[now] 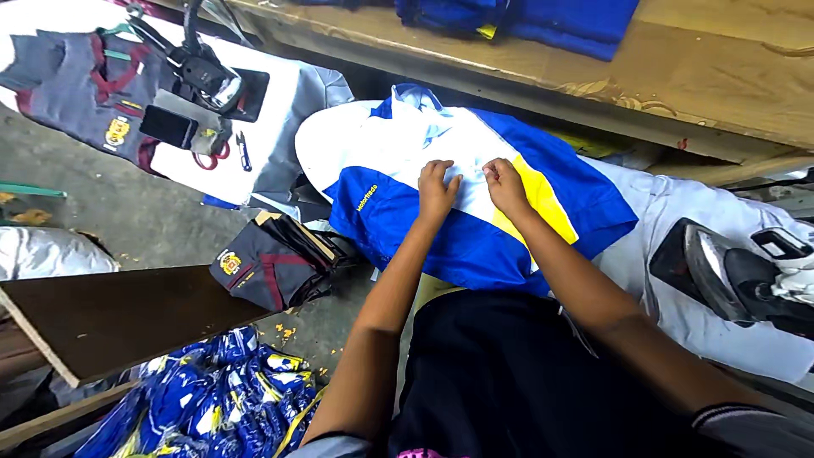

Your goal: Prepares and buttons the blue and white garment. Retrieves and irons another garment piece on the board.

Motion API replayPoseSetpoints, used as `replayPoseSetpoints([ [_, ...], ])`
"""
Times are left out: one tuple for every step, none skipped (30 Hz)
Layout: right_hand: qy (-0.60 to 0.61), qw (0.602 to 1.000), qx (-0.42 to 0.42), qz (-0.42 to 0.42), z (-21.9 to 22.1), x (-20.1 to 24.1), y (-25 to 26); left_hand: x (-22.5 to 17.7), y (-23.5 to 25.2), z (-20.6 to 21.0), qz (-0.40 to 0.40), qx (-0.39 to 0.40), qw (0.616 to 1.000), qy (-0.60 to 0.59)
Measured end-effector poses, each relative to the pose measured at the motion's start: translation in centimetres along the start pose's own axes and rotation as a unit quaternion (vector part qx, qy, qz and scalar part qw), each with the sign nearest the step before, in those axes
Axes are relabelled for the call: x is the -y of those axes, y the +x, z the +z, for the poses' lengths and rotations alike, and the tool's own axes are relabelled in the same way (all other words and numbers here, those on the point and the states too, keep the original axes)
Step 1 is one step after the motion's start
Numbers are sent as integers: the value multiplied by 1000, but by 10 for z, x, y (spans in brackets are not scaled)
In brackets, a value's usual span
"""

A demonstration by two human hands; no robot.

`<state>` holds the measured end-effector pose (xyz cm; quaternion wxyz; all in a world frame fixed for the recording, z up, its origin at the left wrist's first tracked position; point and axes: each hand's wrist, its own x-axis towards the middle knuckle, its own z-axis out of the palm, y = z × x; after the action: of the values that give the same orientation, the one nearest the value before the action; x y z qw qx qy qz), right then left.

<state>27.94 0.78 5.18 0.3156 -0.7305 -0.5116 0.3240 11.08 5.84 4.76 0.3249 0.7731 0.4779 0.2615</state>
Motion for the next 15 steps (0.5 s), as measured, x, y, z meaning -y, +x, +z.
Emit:
replayPoseSetpoints([
  [-6, 1000, -4, 0, 1, -3, -2, 2, 12, 9, -8, -5, 1000, 21],
  [-8, 1000, -9, -3, 2, -6, -4, 3, 22, 16, -15, -8, 999, 45],
  [-8, 1000, -10, -7, 1, -8, -7, 3, 30, 21, -19, -9, 997, 69],
  [-6, 1000, -7, -9, 0, -10, -11, 3, 35, 24, -20, -7, 996, 92],
  [-6, 1000, -4, -9, -1, -11, -14, 3, 39, 26, -23, 0, 994, 111],
  [-7, 1000, -3, -8, -2, -13, -17, 3, 42, 27, -28, 6, 992, 124],
  [-6, 1000, -1, -5, -2, -14, -20, 4, 44, 27, -40, 7, 992, 121],
  [-7, 1000, 0, 0, -3, -15, -23, 6, 45, 26, -54, 5, 994, 100],
  [-6, 1000, 2, 4, -4, -15, -26, 7, 45, 23, -70, 1, 996, 62],
  [0, 1000, 1, 4, -5, -17, -29, 8, 44, 19, -82, -8, 996, 12],
  [11, 1000, 3, 5, -5, -17, -32, 10, 41, 15, -88, -25, 995, -41],
  [25, 1000, 12, 10, -7, -17, -35, 10, 36, 10, -101, -37, 989, -103],
  [39, 999, 25, 23, -8, -17, -39, 9, 30, 5, -117, -51, 978, -165],
  [55, 997, 37, 35, -9, -16, -43, 6, 22, -2, -135, -61, 963, -224],
  [73, 995, 49, 46, -10, -13, -48, 1, 13, -11, -153, -65, 947, -274],
])
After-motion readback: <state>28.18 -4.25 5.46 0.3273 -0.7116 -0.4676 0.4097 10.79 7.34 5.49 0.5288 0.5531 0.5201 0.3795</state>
